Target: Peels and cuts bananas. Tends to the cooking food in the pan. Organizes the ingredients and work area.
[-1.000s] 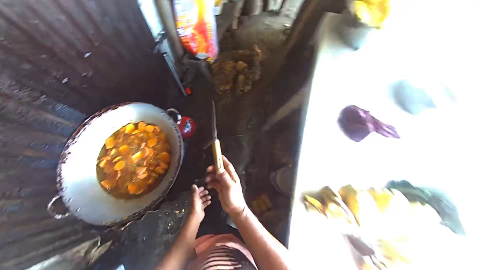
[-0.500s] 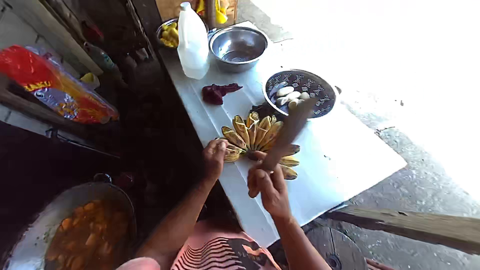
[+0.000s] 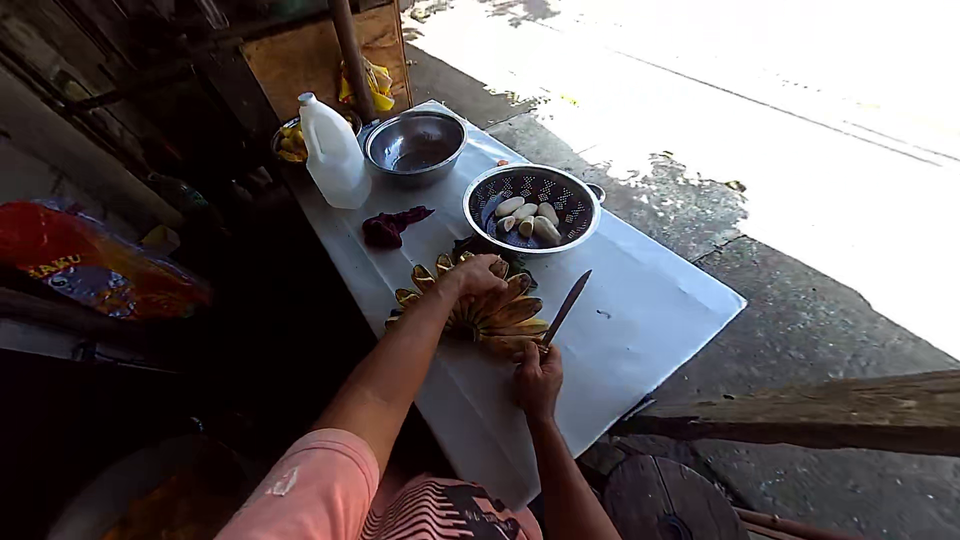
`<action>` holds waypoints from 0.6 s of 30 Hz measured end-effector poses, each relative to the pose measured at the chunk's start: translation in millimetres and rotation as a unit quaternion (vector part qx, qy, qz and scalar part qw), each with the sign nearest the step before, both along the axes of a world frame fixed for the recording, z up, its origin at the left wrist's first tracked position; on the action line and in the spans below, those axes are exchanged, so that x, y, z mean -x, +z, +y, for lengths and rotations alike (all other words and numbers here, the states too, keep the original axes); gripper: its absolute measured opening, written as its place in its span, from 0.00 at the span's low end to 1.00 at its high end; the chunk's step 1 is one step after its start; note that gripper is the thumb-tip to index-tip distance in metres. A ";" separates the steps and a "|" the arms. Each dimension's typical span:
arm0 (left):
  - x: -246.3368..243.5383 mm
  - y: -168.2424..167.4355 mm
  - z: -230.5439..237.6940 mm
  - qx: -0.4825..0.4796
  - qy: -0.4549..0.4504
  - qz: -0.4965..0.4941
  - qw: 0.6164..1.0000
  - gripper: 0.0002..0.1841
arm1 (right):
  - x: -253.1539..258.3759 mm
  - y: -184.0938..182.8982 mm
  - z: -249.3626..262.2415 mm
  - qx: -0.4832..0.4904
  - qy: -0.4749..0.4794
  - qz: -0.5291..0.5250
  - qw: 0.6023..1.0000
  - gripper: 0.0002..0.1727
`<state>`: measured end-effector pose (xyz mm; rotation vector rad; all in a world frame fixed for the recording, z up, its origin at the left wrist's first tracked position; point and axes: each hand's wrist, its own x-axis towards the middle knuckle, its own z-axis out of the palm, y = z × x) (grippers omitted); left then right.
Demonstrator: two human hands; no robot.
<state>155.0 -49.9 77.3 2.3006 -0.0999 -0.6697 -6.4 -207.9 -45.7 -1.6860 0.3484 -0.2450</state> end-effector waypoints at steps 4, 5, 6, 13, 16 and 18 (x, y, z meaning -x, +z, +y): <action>11.3 -13.7 20.9 0.146 0.131 -0.052 0.979 0.30 | -45.0 9.7 -19.8 0.066 0.043 0.027 0.997 0.20; 15.4 -14.8 23.2 0.165 0.150 -0.057 0.973 0.31 | -50.2 17.6 -22.7 0.067 0.074 0.036 0.994 0.23; 18.3 -14.8 25.6 0.178 0.154 -0.058 0.970 0.31 | -51.9 27.2 -23.6 0.069 0.110 0.040 0.991 0.27; 29.8 -16.6 34.9 0.246 0.123 -0.055 0.960 0.34 | -25.2 63.0 -7.6 0.290 0.228 0.019 0.929 0.29; 33.2 -20.3 29.8 0.247 0.150 -0.078 0.954 0.31 | -24.0 66.1 -2.8 0.387 0.225 0.031 0.894 0.29; 36.0 -20.9 28.8 0.236 0.148 -0.097 0.956 0.29 | -34.9 68.9 4.3 0.413 0.217 0.028 0.884 0.28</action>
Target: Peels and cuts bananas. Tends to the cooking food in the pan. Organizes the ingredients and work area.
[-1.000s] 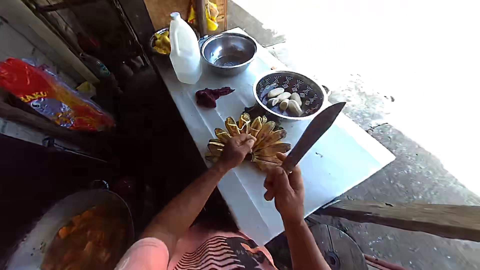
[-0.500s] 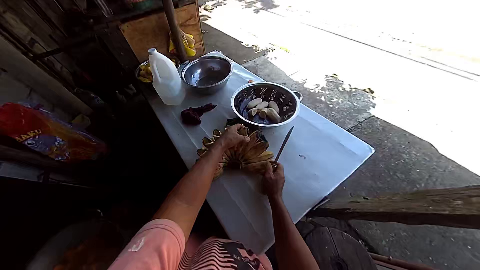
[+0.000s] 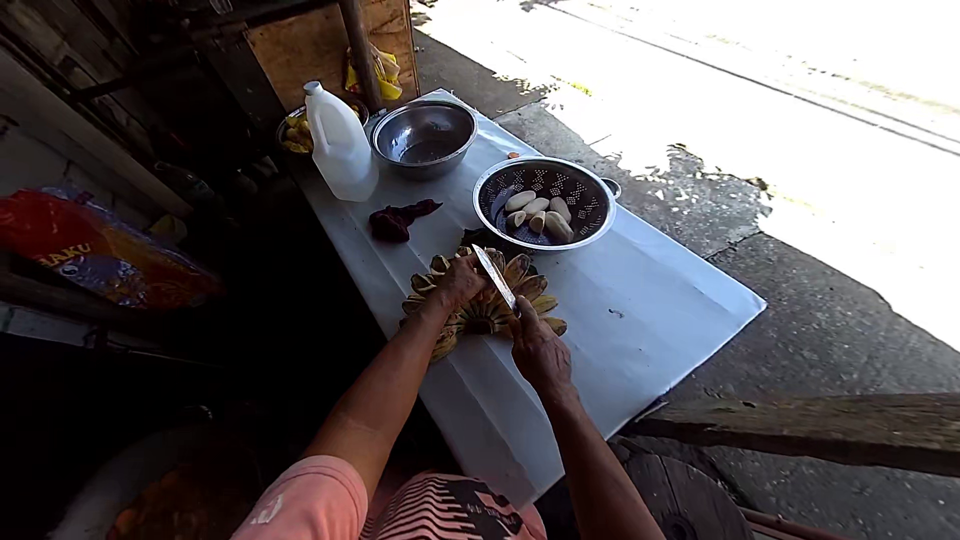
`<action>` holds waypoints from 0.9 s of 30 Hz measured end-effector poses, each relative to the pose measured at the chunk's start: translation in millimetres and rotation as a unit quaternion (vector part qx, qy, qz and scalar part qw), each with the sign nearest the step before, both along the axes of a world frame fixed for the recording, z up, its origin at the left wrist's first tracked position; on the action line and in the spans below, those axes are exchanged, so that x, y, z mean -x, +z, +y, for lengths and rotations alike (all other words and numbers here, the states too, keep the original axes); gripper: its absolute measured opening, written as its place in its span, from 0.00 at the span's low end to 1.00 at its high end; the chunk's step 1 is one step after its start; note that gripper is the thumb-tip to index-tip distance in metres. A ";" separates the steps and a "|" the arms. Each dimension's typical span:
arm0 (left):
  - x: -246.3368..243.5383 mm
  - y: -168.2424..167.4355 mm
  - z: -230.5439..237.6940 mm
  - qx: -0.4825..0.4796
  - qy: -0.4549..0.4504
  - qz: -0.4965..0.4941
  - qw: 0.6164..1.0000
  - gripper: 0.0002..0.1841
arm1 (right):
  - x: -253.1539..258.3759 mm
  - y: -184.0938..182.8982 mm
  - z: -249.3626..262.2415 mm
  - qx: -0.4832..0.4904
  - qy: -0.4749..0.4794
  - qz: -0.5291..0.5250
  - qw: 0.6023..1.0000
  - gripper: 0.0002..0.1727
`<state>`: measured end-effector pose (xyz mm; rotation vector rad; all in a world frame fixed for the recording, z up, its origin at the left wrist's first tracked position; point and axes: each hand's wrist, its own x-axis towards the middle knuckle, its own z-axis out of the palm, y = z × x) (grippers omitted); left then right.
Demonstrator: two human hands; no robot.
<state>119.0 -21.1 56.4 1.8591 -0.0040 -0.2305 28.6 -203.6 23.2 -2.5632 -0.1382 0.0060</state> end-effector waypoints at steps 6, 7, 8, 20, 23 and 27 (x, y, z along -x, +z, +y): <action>6.8 -3.8 -2.4 -0.002 0.035 -0.033 0.999 0.29 | -35.5 -15.0 33.2 -0.446 0.002 0.094 0.890 0.27; 7.4 -3.9 -3.1 0.001 0.047 -0.036 0.998 0.28 | -33.3 -16.1 38.0 -0.523 0.012 0.116 0.845 0.28; 7.4 -5.2 -3.7 0.002 0.056 -0.040 0.998 0.28 | -31.5 -17.4 41.2 -0.573 0.022 0.130 0.809 0.29; 4.4 5.3 -4.5 -0.111 0.002 -0.001 0.994 0.34 | -44.5 -30.8 57.6 -0.769 -0.035 0.149 0.621 0.22; 8.0 13.2 -13.4 -0.223 -0.017 -0.026 0.974 0.31 | -46.2 -26.5 56.4 -0.762 -0.059 0.148 0.628 0.23; 28.4 24.0 -6.1 -0.307 -0.106 -0.063 0.944 0.32 | -40.1 -17.7 49.2 -0.735 -0.096 0.134 0.658 0.22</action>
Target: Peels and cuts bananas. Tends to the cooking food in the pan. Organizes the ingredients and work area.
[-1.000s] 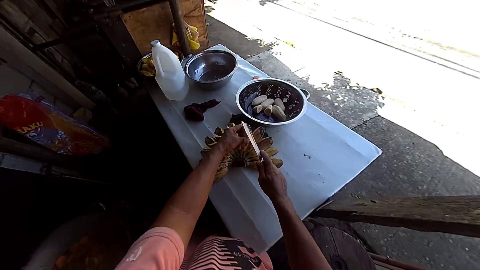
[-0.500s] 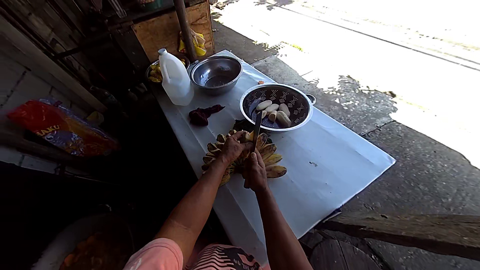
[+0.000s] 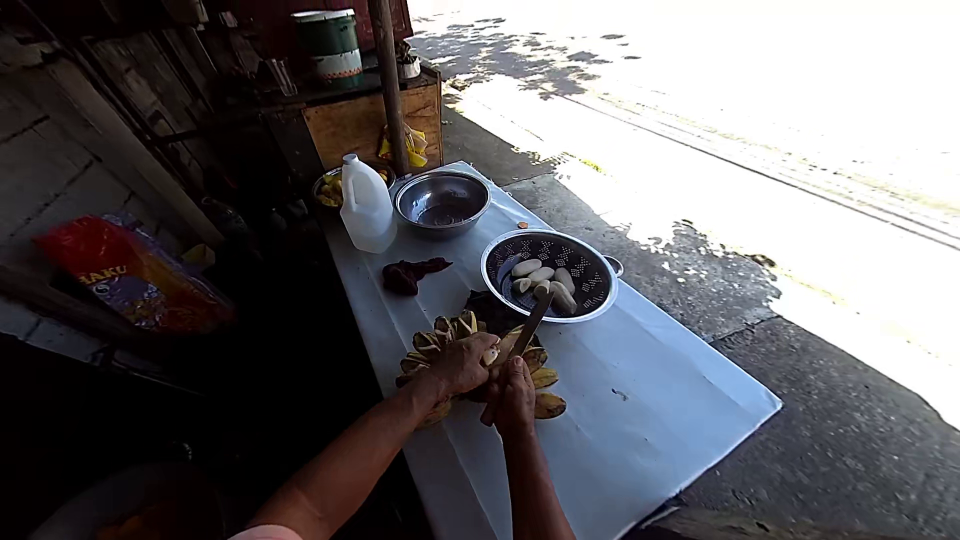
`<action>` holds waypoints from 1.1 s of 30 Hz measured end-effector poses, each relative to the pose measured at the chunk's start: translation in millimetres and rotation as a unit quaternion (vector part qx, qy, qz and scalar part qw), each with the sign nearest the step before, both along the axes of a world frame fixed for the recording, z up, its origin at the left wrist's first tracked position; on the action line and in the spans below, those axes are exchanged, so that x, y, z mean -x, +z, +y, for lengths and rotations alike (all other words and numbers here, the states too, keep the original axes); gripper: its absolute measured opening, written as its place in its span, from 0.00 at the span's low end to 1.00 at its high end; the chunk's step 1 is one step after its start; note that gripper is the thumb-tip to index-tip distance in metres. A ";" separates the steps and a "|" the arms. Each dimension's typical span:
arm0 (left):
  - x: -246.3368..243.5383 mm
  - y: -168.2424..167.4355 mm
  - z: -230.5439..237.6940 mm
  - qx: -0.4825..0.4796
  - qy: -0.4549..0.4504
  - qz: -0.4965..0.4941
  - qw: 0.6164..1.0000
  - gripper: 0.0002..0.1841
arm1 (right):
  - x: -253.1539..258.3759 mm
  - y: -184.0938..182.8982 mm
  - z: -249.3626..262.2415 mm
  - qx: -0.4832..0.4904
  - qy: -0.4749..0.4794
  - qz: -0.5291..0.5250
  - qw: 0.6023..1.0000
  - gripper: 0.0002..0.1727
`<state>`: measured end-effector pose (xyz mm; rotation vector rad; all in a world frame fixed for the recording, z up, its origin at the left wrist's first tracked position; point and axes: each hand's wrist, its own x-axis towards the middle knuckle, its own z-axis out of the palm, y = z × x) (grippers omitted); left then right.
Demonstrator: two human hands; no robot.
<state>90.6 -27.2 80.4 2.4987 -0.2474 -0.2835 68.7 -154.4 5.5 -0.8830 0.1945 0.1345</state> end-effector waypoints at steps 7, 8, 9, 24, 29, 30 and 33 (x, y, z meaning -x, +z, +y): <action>0.4 -15.4 15.1 0.211 0.125 0.018 0.969 0.28 | 17.9 -1.0 4.5 0.097 0.004 -0.092 0.991 0.48; -0.4 -17.4 18.7 0.242 0.123 0.026 0.962 0.28 | 13.6 -2.1 4.7 0.149 0.019 -0.101 0.983 0.53; -1.2 -17.8 21.8 0.261 0.119 0.033 0.957 0.29 | 8.0 -1.0 5.2 0.214 0.028 -0.107 0.970 0.57; 18.1 -24.6 -49.8 0.063 -0.062 0.009 0.996 0.25 | -65.7 102.6 -77.4 0.312 0.089 -0.079 0.943 0.29; -38.4 -9.4 -64.1 0.007 -0.026 0.033 0.999 0.36 | -21.4 62.2 -89.1 0.353 0.044 -0.060 0.933 0.27; -49.2 -8.2 -63.9 -0.022 -0.013 0.061 0.998 0.37 | -9.7 45.2 -89.5 0.363 0.048 -0.053 0.929 0.26; -77.6 -14.8 -51.8 -0.025 -0.019 0.147 0.989 0.34 | 21.2 8.8 -89.1 0.474 0.054 -0.054 0.877 0.25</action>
